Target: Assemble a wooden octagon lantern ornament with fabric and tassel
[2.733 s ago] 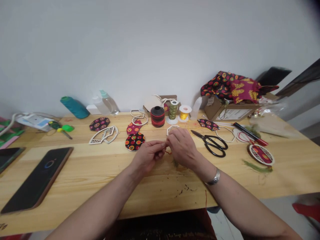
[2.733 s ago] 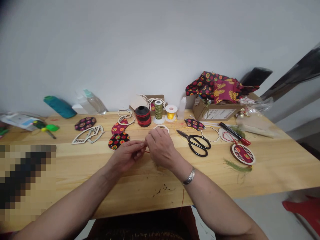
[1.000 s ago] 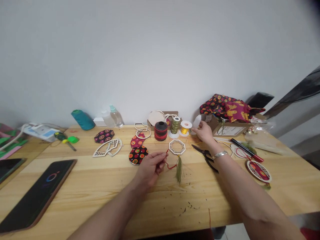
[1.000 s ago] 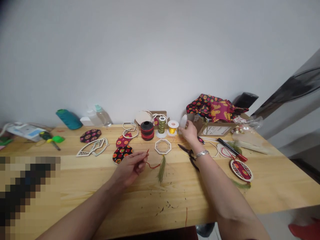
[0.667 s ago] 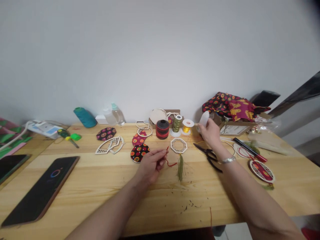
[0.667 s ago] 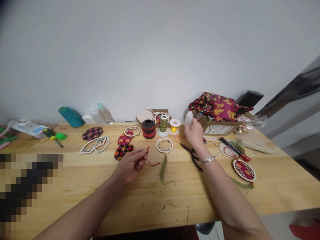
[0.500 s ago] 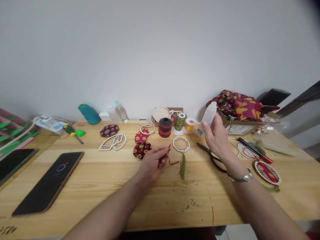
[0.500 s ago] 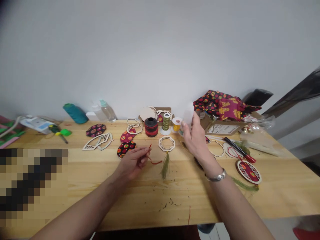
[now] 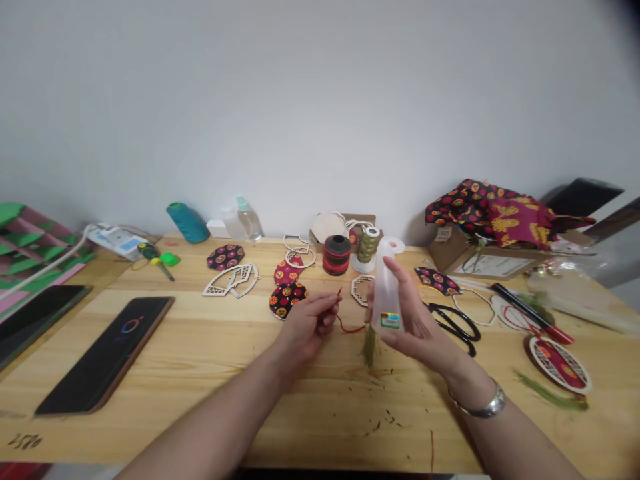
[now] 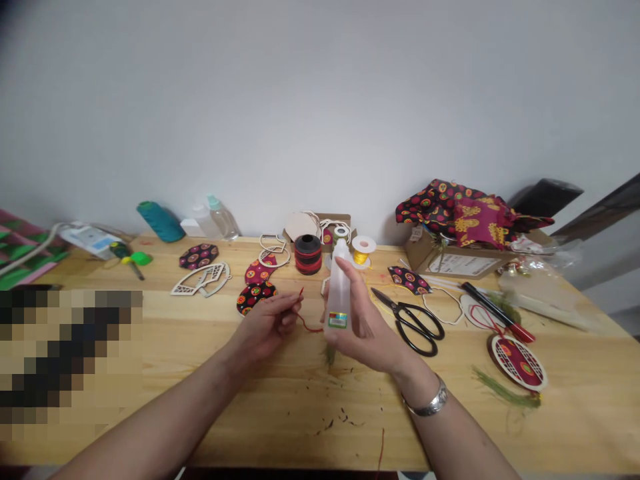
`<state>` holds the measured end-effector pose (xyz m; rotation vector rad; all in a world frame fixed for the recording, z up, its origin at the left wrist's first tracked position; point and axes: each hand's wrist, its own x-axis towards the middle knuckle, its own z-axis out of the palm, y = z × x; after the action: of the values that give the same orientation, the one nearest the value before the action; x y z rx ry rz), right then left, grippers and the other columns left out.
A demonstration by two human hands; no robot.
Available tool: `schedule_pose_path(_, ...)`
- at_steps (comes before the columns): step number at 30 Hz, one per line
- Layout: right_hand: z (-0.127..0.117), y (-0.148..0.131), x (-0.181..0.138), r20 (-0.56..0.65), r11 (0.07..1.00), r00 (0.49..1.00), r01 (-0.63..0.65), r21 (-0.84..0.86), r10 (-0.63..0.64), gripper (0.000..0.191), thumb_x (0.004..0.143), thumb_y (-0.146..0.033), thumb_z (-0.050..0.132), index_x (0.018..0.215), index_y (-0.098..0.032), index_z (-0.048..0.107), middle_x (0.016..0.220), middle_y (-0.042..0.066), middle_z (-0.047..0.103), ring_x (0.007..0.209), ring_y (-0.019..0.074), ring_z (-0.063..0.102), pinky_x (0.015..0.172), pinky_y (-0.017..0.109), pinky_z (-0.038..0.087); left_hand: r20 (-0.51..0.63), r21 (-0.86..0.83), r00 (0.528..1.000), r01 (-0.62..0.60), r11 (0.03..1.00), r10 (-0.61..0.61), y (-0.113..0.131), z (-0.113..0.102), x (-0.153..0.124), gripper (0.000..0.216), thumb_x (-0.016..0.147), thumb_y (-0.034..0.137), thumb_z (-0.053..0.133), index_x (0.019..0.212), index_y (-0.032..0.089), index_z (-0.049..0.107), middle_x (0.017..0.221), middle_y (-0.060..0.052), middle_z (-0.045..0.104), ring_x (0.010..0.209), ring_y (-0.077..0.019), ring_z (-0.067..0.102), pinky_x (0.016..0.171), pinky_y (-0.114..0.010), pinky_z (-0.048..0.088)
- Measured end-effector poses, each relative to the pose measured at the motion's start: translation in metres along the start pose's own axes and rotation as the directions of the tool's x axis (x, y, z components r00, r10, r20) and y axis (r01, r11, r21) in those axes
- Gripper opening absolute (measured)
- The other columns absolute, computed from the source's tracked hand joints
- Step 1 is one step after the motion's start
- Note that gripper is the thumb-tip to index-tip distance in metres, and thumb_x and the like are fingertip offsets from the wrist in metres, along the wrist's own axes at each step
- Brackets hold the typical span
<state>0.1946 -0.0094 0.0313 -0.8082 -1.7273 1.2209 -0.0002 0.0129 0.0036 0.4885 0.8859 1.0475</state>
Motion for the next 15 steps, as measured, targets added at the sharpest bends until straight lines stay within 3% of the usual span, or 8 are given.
schedule_pose_path(2,0.002,-0.004,-0.002,0.039,0.999,0.999,-0.010,0.044,0.008,0.099,0.076,-0.030,0.068,0.147,-0.038,0.000,0.121,0.007,0.052,0.090,0.0205,0.062,0.072,0.036,0.057,0.008,-0.014,1.000,0.019,1.000,-0.019,0.001,0.000,0.000,0.020,0.059,0.021,0.078,0.069,0.008,0.066,0.056,0.002,0.053,0.040,-0.0004,0.036,0.037,-0.015,0.017)
schedule_pose_path(6,0.009,-0.005,-0.002,0.071,1.000,0.997,0.005,-0.006,-0.004,0.104,0.078,-0.017,0.064,0.145,-0.038,-0.013,0.115,0.007,0.053,0.091,0.0193,0.061,0.074,0.035,0.057,0.003,-0.038,0.999,0.048,0.998,-0.048,0.002,0.002,0.000,0.018,0.060,0.019,0.077,0.068,0.008,0.065,0.055,0.002,0.053,0.039,-0.0001,0.035,0.037,-0.014,0.017)
schedule_pose_path(9,0.014,-0.001,-0.001,0.067,0.999,0.996,0.052,0.000,-0.052,0.102,0.079,-0.012,0.061,0.145,-0.037,-0.013,0.110,0.007,0.054,0.090,0.0192,0.060,0.078,0.038,0.056,-0.006,-0.045,0.999,0.048,0.998,-0.049,0.003,0.003,-0.001,0.017,0.059,0.018,0.077,0.066,0.008,0.065,0.054,0.002,0.053,0.039,-0.0003,0.035,0.037,-0.015,0.018)
schedule_pose_path(15,0.019,0.004,-0.003,-0.012,0.998,1.000,-0.022,0.067,0.023,0.111,0.071,-0.015,0.073,0.144,-0.041,-0.005,0.102,0.004,0.053,0.079,0.0178,0.058,0.064,0.034,0.056,0.016,-0.037,0.999,0.028,0.999,-0.028,0.002,0.002,-0.002,0.018,0.061,0.020,0.077,0.066,0.008,0.065,0.055,0.002,0.053,0.040,-0.0007,0.037,0.038,-0.015,0.018)
